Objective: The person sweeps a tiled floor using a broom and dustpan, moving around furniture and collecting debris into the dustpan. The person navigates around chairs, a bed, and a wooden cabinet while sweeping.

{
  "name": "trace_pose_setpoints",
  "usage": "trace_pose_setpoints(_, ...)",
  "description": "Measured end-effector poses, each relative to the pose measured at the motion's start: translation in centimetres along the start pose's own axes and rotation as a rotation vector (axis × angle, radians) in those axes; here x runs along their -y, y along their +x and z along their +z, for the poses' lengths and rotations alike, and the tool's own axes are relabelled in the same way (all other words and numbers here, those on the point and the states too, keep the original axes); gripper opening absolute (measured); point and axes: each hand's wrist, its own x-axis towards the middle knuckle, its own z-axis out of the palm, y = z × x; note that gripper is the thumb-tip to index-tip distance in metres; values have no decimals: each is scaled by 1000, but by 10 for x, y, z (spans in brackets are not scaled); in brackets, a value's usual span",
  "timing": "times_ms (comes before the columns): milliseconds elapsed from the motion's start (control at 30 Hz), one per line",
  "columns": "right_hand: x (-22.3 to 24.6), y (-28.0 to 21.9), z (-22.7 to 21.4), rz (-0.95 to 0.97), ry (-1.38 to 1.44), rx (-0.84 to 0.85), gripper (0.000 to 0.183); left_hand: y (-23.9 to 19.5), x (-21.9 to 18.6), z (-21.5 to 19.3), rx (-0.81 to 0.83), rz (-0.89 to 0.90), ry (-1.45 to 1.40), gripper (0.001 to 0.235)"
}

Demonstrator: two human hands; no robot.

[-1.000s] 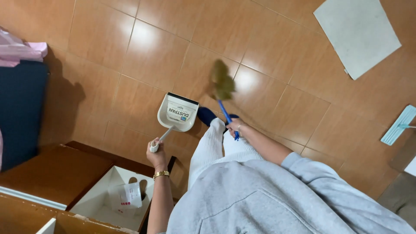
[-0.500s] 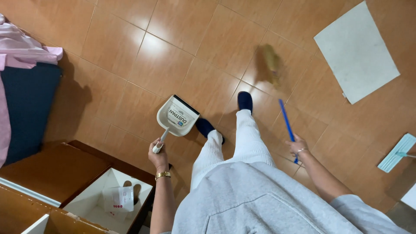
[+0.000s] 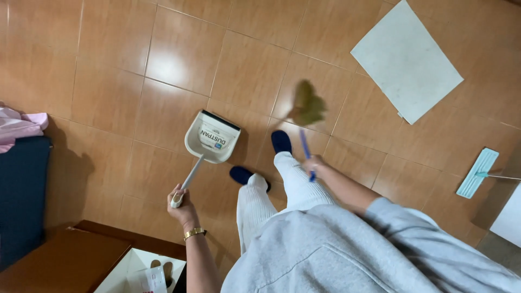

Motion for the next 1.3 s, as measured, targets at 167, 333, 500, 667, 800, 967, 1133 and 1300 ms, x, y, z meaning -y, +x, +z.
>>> trace_pose_setpoints(167, 54, 24, 74, 100, -168, 234, 71, 1, -50, 41, 4, 3, 4, 27)
trace_pose_setpoints(333, 116, -42, 35, 1, -277, 231, 77, 36, -61, 68, 75, 9, -26, 26)
trace_pose_setpoints(500, 96, -87, -61, -318, -582, -71, 69, 85, -58, 108, 99, 24, 18, 24)
trace_pose_setpoints(667, 53, -61, -132, -92, -499, -378, 67, 130, -98, 147, 157, 56, 81, 23)
trace_pose_setpoints(800, 2, 40, -190, -17, -254, -580, 59, 159, -115, 201, 240, 70, 25, 23)
trace_pose_setpoints(967, 43, 69, -152, -407, 384, -318, 14, 196, -131, 274, 297, -139, -237, 28)
trace_pose_setpoints(1133, 143, 105, -9, 67, -188, -346, 25, 221, -144, 342, 309, -19, -127, 28)
trace_pose_setpoints(1300, 218, 111, 77, 96, -359, 38, 71, 253, -106, 408, 320, 138, 174, 19)
